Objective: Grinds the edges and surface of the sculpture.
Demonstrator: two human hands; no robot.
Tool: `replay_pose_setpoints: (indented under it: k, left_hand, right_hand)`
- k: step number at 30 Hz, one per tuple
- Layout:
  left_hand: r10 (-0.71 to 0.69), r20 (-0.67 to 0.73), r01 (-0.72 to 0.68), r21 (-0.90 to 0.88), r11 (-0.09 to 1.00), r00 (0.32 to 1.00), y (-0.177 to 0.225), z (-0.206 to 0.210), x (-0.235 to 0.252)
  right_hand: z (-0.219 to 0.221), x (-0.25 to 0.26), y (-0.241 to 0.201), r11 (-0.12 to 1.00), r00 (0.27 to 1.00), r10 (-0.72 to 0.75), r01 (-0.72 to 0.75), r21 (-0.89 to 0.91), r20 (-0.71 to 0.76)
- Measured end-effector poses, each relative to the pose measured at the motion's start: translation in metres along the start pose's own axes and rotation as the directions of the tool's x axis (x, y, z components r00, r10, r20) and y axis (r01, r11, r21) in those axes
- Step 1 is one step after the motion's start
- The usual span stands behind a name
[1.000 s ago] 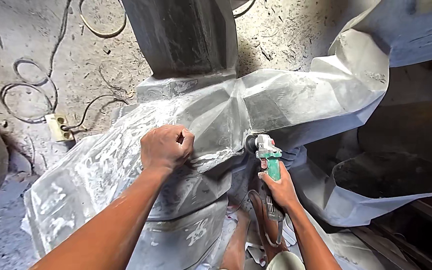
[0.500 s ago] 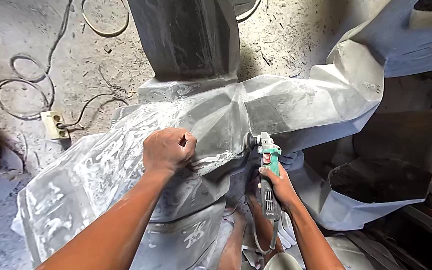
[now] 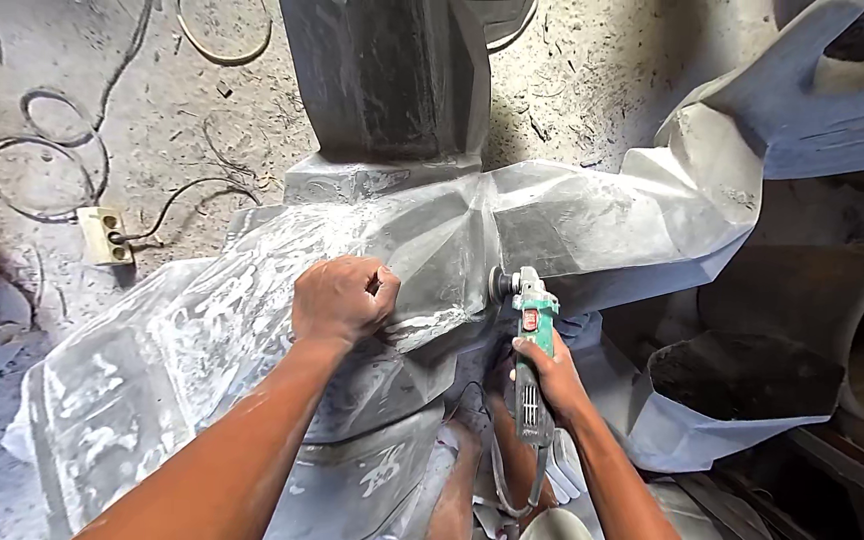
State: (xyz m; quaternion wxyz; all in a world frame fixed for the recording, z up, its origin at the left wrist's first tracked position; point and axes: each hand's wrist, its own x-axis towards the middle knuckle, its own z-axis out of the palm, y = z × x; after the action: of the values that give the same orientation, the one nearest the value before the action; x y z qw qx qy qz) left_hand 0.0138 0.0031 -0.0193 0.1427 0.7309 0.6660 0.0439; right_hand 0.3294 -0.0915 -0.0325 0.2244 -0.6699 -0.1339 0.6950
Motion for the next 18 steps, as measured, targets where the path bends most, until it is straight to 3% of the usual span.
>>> replay_pose_setpoints:
  k: [7,14,18]
  left_hand:
    - [0.001,0.023,-0.001,0.002,1.0,1.0,0.0,-0.001,-0.001]
    - [0.001,0.033,-0.002,0.029,1.0,0.999,-0.002,0.001,-0.001]
    - [-0.004,0.032,0.003,0.031,1.0,0.999,-0.002,0.001,-0.001]
  right_hand:
    - [0.014,-0.037,0.05,0.996,0.996,-0.043,0.05,0.081,-0.075]
    - [0.018,0.0,0.012,0.999,0.996,-0.033,0.032,-0.013,-0.081]
    - [0.027,0.0,0.019,0.998,0.99,-0.043,0.036,-0.053,-0.132]
